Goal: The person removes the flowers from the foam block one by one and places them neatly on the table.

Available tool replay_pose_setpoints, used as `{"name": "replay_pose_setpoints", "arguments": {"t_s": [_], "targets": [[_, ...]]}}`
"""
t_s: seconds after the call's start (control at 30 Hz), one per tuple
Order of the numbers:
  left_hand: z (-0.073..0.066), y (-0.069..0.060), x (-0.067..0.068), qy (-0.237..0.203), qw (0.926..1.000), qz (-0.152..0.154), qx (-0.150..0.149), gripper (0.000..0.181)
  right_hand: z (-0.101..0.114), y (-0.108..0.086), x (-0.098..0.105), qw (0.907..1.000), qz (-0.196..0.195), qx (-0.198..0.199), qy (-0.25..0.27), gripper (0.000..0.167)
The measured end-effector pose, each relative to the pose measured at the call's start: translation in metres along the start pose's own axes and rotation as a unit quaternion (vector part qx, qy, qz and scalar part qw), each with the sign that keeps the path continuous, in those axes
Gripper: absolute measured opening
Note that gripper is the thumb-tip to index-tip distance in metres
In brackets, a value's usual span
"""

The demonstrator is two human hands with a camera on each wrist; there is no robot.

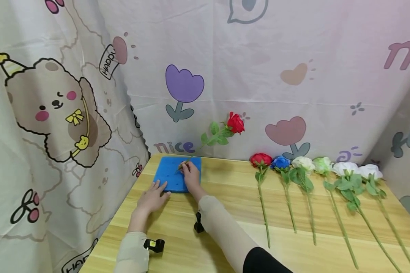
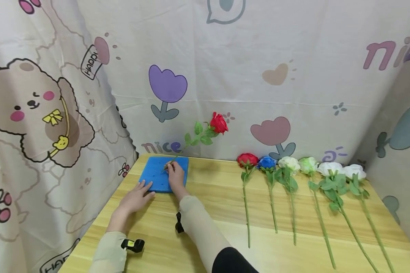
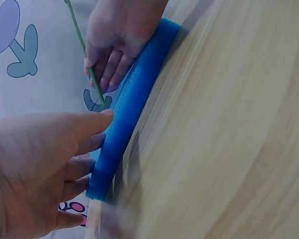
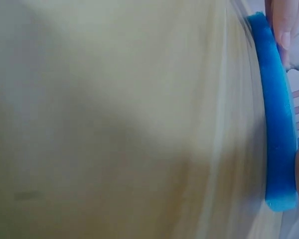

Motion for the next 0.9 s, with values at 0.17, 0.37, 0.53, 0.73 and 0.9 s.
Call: {"name": "replay_pose_setpoints", "arguments": {"t_s": [0.17, 0.37, 0.53, 0.73, 0.9], "targets": [[0.003, 0.001, 0.005, -0.002, 1.0, -0.005, -0.001, 0.06, 0.005, -0.006, 0.002, 0.9997, 0.004, -0.002, 0.025, 0.022], [0.005, 0.003, 0.006, 0.005, 1.0, -0.004, -0.002, 0.06, 0.009, -0.013, 0.006, 0.9993, 0.003, 0.005, 0.036, 0.022], [0.002, 0.004, 0.003, 0.004, 0.9999, 0.004, -0.011, 0.061, 0.008, -0.019, 0.016, 0.9982, -0.014, -0.015, 0.057, 0.022], [0.002, 0.002, 0.001, 0.001, 0.9999, 0.005, -0.012, 0.06, 0.009, -0.029, 0.025, 0.9973, -0.016, -0.024, 0.067, 0.024], [0.0, 0.0, -0.001, 0.001, 0.9998, 0.009, -0.016, 0.061, 0.013, -0.039, 0.033, 0.9975, -0.015, -0.037, 0.058, 0.022]]}}
Point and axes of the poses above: each hand's wrist, its own y-axis towards the middle knuckle, its own x-axis out of the back of the hand, z = x × y, the point moved 5 cm from there along y, towards the middle knuckle, and after that the axes turned 14 degrees about x, right-handed, at the moved point
